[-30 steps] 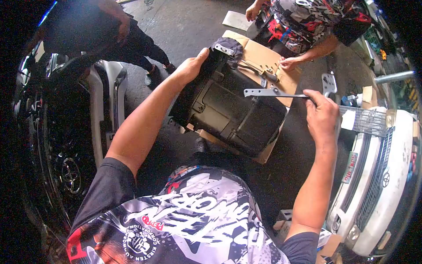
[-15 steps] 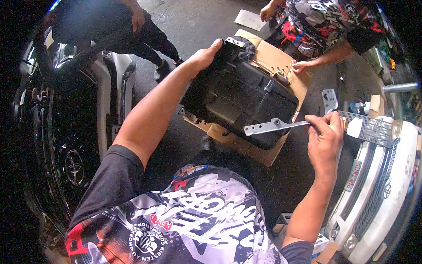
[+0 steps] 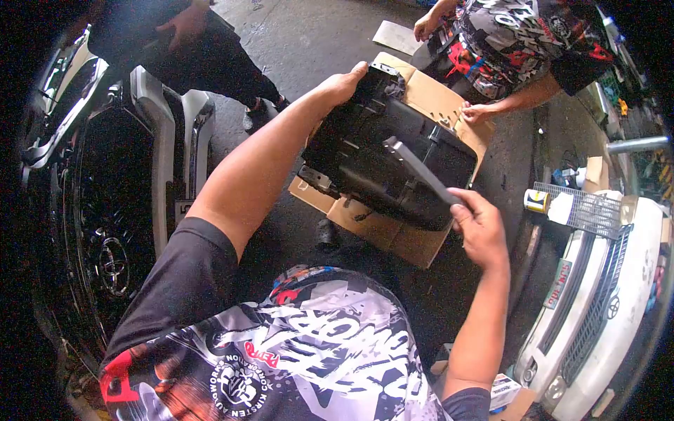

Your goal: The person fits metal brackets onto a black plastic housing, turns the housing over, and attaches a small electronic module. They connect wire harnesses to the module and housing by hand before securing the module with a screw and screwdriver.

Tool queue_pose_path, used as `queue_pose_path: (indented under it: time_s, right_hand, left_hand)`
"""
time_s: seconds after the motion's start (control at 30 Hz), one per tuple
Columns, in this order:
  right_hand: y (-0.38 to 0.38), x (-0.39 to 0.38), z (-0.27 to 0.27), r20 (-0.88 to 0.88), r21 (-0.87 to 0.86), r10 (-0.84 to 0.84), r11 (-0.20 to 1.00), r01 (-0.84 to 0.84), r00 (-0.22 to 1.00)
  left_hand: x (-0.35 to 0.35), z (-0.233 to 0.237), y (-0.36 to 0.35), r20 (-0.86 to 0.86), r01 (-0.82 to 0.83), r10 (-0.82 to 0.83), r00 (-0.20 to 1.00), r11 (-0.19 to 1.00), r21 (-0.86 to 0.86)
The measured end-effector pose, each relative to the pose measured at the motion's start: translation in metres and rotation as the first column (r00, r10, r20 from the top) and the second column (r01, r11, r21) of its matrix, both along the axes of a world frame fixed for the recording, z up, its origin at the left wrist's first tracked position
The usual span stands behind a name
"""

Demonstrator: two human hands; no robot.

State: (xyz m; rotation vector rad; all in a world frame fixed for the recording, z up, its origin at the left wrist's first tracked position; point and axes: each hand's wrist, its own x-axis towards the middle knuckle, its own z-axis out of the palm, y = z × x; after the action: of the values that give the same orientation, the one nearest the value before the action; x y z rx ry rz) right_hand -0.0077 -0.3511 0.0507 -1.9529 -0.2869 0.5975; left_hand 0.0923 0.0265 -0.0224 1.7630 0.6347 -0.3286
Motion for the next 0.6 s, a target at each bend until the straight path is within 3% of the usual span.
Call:
queue_pose_path:
  time_s: [0.03,0.1,0.23,0.6]
  right_hand:
    - [0.004,0.001,-0.013,-0.156,0.095,0.012,0.995,0.003,0.988]
    - [0.014,0.001,-0.031,-0.296,0.073,-0.017,0.997,0.04,0.955]
    - [0.014,0.015,-0.052,-0.271,0.089,-0.001,0.996,0.026,0.963]
    - [0.005,0.053,-0.055,-0.37,0.101,-0.068,0.988,0.113,0.926]
  left_hand:
    - [0.005,-0.002,0.001,-0.003,0.008,-0.008,1.0,1.0,-0.007]
    - [0.013,-0.008,0.001,0.001,0.005,-0.005,1.0,1.0,0.005]
    - [0.03,-0.019,0.0,-0.017,-0.019,0.018,1.0,0.993,-0.115]
    - [0.072,-0.038,-0.009,0.019,0.052,-0.052,0.998,0.999,-0.003]
